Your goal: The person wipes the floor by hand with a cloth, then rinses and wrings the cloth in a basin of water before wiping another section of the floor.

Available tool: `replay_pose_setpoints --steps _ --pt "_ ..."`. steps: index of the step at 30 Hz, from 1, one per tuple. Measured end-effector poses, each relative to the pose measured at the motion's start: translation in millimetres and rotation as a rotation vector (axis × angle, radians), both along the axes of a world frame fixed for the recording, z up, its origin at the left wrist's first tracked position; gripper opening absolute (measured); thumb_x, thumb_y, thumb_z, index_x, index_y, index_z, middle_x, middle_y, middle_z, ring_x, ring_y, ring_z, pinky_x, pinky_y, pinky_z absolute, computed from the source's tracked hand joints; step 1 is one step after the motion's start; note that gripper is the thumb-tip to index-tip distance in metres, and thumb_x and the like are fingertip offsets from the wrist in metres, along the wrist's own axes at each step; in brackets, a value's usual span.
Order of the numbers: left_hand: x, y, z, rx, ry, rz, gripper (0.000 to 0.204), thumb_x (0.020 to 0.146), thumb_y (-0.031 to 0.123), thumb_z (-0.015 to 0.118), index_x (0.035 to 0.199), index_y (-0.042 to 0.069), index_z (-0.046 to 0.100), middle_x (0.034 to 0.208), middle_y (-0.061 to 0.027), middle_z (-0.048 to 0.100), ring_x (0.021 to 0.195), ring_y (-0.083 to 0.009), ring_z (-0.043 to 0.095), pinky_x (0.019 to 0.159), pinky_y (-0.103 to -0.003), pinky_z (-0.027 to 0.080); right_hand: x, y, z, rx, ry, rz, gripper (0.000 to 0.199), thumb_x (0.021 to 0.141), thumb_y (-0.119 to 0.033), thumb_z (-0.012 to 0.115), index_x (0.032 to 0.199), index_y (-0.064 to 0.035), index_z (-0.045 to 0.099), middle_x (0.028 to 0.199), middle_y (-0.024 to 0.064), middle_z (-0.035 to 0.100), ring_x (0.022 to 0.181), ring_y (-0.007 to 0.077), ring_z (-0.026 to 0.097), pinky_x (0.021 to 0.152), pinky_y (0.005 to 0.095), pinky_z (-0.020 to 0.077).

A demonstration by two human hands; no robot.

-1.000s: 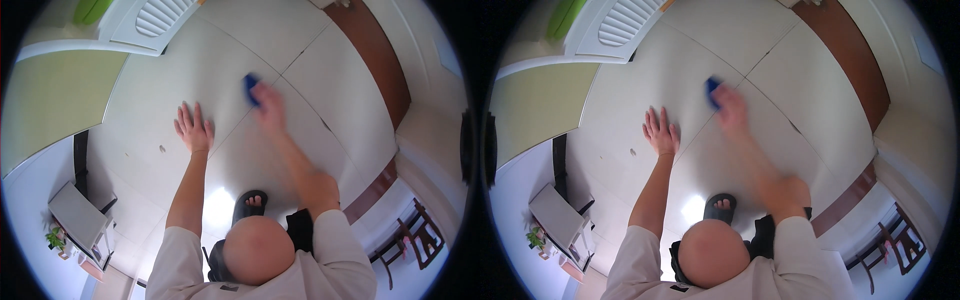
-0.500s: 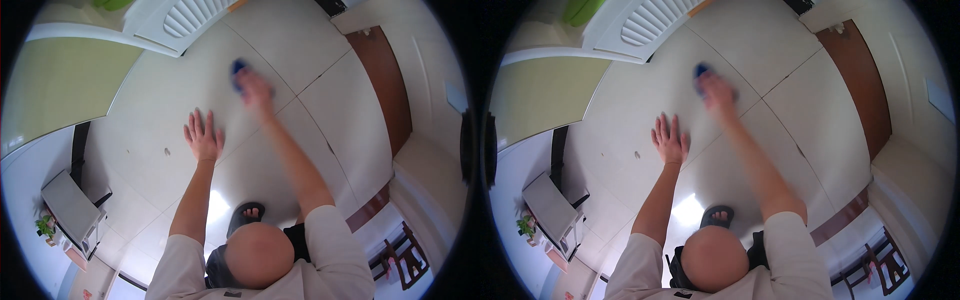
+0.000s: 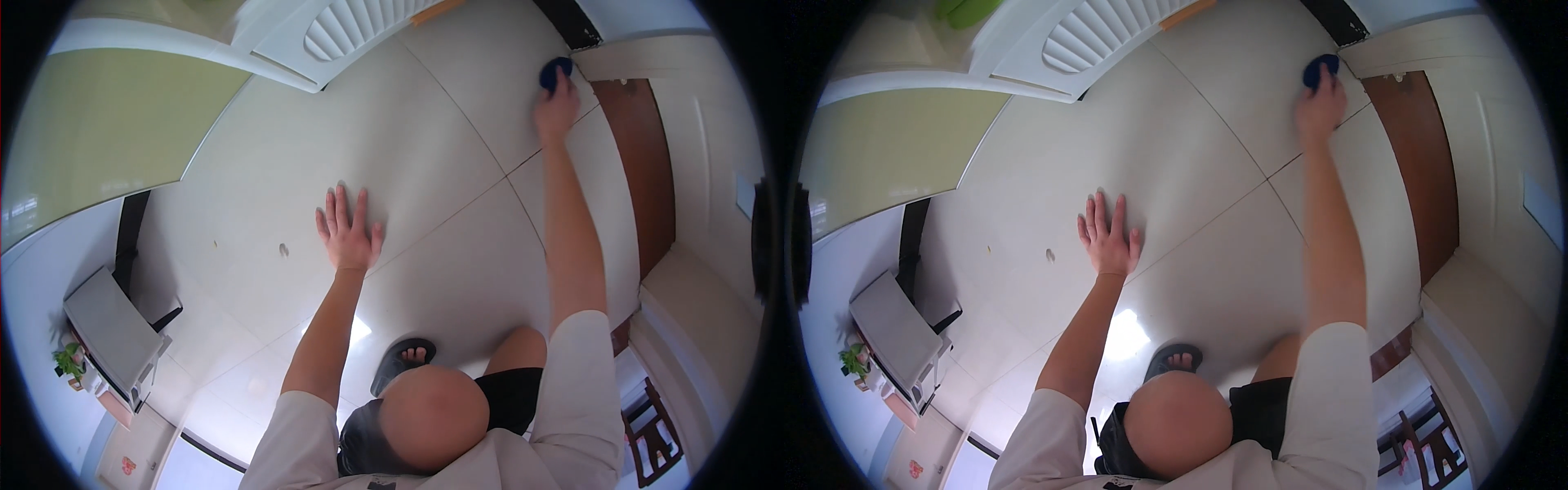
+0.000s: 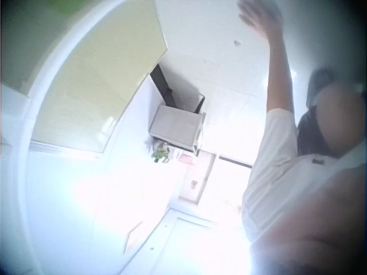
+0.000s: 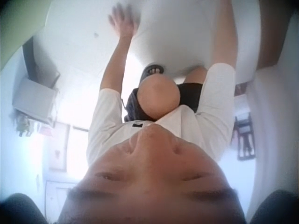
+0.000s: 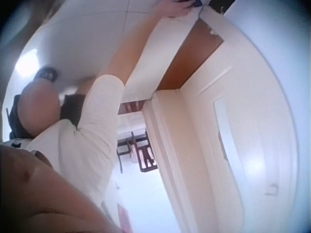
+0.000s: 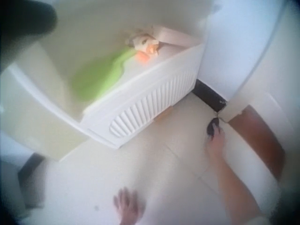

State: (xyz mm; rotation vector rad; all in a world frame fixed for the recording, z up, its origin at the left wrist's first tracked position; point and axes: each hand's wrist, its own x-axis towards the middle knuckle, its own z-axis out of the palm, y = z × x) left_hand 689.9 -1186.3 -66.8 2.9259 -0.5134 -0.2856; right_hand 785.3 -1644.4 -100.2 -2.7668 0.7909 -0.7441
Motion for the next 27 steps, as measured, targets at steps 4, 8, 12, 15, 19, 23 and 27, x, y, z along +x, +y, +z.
replay_pose_setpoints --steps 4,8,12,15,19,23,27 --pt "2 5 1 0.035 0.004 0.013 0.063 0.100 0.049 0.043 0.158 0.025 0.046 0.171 -0.0151 0.025 0.158 -0.0351 0.020 0.126 -0.058 0.010 49 122 -10 0.115 -0.182 0.322 0.052 0.079 -0.004 0.067 0.130 -0.0101 0.063 0.122 0.0171 0.066 0.112 0.0370 0.062 0.094 0.0490 0.0523" --pt "-2 7 -2 0.029 0.011 0.006 0.064 0.099 0.050 0.042 0.158 0.026 0.045 0.171 -0.0148 0.025 0.158 -0.0354 0.020 0.126 -0.057 0.009 39 289 -7 0.207 -0.107 0.727 0.044 0.087 -0.010 0.064 0.131 -0.0125 0.067 0.127 0.0173 0.066 0.119 0.0367 0.062 0.100 0.0486 0.0533" --pt "-1 13 -6 0.045 0.010 0.006 0.066 0.098 0.052 0.041 0.159 0.026 0.044 0.171 -0.0145 0.024 0.158 -0.0354 0.020 0.127 -0.058 0.008 27 309 7 0.322 0.004 0.910 0.041 0.092 -0.016 0.062 0.133 -0.0183 0.068 0.139 0.0158 0.062 0.128 0.0359 0.060 0.108 0.0476 0.0496" --pt "-1 17 -3 0.068 0.041 0.018 0.066 0.098 0.053 0.041 0.159 0.026 0.044 0.172 -0.0144 0.023 0.158 -0.0354 0.020 0.127 -0.058 0.008 38 219 4 0.303 -0.006 0.677 0.038 0.088 -0.009 0.066 0.126 -0.0168 0.069 0.127 0.0154 0.065 0.121 0.0347 0.062 0.102 0.0468 0.0520" --pt "1 0 -3 0.033 0.052 0.008 0.066 0.099 0.053 0.040 0.159 0.027 0.044 0.172 -0.0141 0.022 0.159 -0.0354 0.018 0.127 -0.058 0.007 46 28 4 0.068 -0.061 0.191 0.047 0.079 -0.004 0.070 0.126 -0.0070 0.066 0.133 0.0185 0.063 0.124 0.0387 0.059 0.107 0.0474 0.0486" --pt "-1 1 -2 0.051 0.072 0.012 0.066 0.099 0.054 0.040 0.159 0.027 0.043 0.172 -0.0145 0.022 0.159 -0.0354 0.018 0.127 -0.058 0.006 70 26 -10 -0.008 -0.045 -0.006 0.047 0.079 -0.008 0.072 0.126 -0.0085 0.067 0.134 0.0175 0.065 0.124 0.0367 0.060 0.108 0.0471 0.0478" --pt "-1 3 -3 0.067 0.056 0.003 0.067 0.099 0.054 0.040 0.160 0.027 0.042 0.172 -0.0151 0.022 0.159 -0.0354 0.018 0.127 -0.058 0.006 97 155 -15 0.121 -0.162 0.446 0.039 0.074 -0.010 0.076 0.113 -0.0122 0.069 0.117 0.0121 0.070 0.106 0.0342 0.066 0.091 0.0498 0.0520"
